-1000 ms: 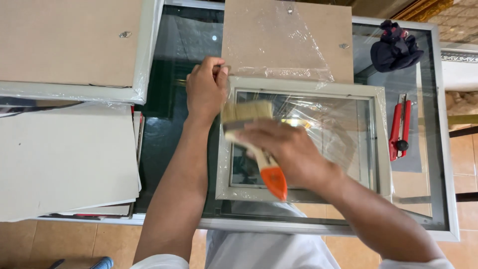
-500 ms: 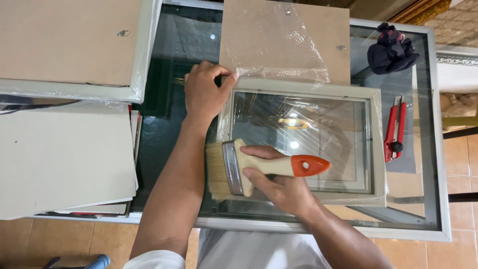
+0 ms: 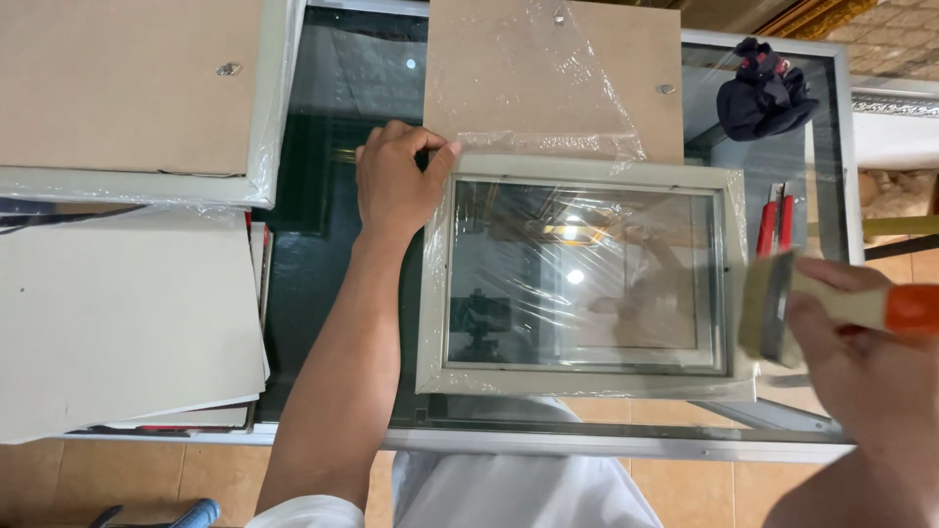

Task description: Assembling a picture frame by cleaning the glass, inserting a printed photo, and securing the backing board.

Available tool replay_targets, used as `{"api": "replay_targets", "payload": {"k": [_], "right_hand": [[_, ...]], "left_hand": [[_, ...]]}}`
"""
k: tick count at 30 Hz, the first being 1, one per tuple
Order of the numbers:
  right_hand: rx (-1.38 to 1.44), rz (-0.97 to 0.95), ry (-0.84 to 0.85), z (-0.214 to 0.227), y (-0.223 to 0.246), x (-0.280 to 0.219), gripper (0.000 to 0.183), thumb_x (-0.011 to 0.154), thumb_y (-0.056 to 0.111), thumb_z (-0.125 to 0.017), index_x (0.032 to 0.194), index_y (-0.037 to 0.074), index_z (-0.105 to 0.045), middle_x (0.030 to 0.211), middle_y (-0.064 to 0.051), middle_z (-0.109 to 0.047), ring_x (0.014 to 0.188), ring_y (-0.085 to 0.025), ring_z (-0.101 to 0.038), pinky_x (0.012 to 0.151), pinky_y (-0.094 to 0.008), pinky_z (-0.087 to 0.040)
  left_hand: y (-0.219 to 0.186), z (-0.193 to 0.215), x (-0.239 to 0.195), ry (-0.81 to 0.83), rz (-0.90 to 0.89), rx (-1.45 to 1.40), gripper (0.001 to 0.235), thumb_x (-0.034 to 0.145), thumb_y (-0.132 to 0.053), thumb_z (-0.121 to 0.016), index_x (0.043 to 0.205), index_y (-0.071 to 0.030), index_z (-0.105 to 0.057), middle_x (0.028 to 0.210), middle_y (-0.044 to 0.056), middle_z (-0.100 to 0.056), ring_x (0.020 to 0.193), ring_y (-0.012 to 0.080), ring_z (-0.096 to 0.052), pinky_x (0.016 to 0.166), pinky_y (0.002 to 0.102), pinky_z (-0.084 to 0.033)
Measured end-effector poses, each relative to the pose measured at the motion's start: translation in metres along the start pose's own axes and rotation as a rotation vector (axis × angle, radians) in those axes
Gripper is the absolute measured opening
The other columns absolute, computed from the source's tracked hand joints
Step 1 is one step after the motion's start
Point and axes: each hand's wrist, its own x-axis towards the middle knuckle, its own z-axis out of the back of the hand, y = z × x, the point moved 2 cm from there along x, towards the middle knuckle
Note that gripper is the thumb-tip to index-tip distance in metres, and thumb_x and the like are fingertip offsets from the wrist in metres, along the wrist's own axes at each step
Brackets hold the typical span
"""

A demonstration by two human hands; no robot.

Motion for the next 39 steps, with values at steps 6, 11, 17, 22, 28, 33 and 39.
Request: {"api": "replay_targets", "payload": {"k": [6, 11, 17, 22, 28, 33, 39], "right_hand": [[0.411, 0.506, 0.324, -0.139, 0.113, -0.008, 0.040, 0.100, 0.010, -0.070, 0.138, -0.001, -0.061, 0.132, -0.016, -0.065, 0.117, -0.016, -0.064, 0.096, -0.028, -0.056], [0.460, 0.371, 0.477, -0.181, 0.107, 0.012, 0.042, 0.098, 0.013, -0.070, 0.138, 0.004, -0.062, 0.128, -0.011, -0.066, 0.106, -0.012, -0.065, 0.086, -0.027, -0.058], [0.234, 0.271, 0.076, -0.070, 0.028, 0.041, 0.031, 0.100, 0.007, -0.070, 0.131, 0.006, -0.070, 0.114, -0.002, -0.070, 0.080, -0.003, -0.055, 0.066, -0.019, -0.046], [-0.014, -0.044, -0.141, 0.004, 0.005, 0.048, 0.030, 0.102, 0.009, -0.067, 0.131, 0.009, -0.072, 0.098, -0.006, -0.068, 0.077, -0.005, -0.058, 0.065, -0.019, -0.046], [0.400, 0.449, 0.171, -0.117, 0.106, 0.045, 0.033, 0.104, 0.011, -0.070, 0.136, 0.004, -0.065, 0.109, -0.001, -0.068, 0.088, -0.003, -0.062, 0.074, -0.019, -0.052], [0.358, 0.392, 0.276, -0.190, 0.130, 0.062, 0.031, 0.102, 0.012, -0.068, 0.133, 0.007, -0.067, 0.100, -0.003, -0.069, 0.085, -0.007, -0.063, 0.073, -0.024, -0.056], [0.223, 0.226, 0.136, -0.087, 0.061, 0.094, 0.031, 0.103, 0.007, -0.066, 0.134, 0.006, -0.068, 0.099, -0.004, -0.070, 0.077, -0.008, -0.061, 0.065, -0.023, -0.049]], "left_hand": [[0.008, -0.001, 0.004, -0.050, 0.067, -0.113, 0.019, 0.097, -0.023, -0.073, 0.113, -0.014, -0.073, 0.087, 0.006, -0.072, 0.084, 0.0261, -0.067, 0.078, 0.042, -0.051], [0.021, -0.007, 0.002, -0.086, 0.012, -0.163, 0.020, 0.098, -0.018, -0.072, 0.117, -0.012, -0.073, 0.089, 0.008, -0.074, 0.085, 0.0279, -0.070, 0.074, 0.040, -0.055], [0.003, 0.000, 0.006, -0.058, 0.076, -0.203, 0.022, 0.091, -0.018, -0.078, 0.111, -0.009, -0.073, 0.085, 0.008, -0.074, 0.078, 0.0236, -0.072, 0.073, 0.037, -0.057], [0.005, 0.001, 0.004, -0.078, 0.080, -0.154, 0.018, 0.093, -0.019, -0.077, 0.107, -0.008, -0.075, 0.083, 0.009, -0.074, 0.079, 0.0259, -0.071, 0.072, 0.039, -0.055], [0.010, -0.003, 0.004, -0.087, 0.102, -0.152, 0.014, 0.102, -0.013, -0.064, 0.112, -0.009, -0.072, 0.088, 0.008, -0.077, 0.083, 0.0257, -0.074, 0.076, 0.040, -0.056], [0.006, 0.001, 0.005, -0.082, 0.141, -0.220, 0.016, 0.107, -0.014, -0.058, 0.117, -0.009, -0.070, 0.091, 0.007, -0.077, 0.087, 0.0239, -0.075, 0.077, 0.038, -0.056], [0.000, 0.005, 0.003, 0.005, 0.034, -0.088, 0.044, 0.086, -0.030, -0.085, 0.120, -0.008, -0.069, 0.087, 0.003, -0.072, 0.088, 0.0226, -0.065, 0.084, 0.040, -0.049]]}}
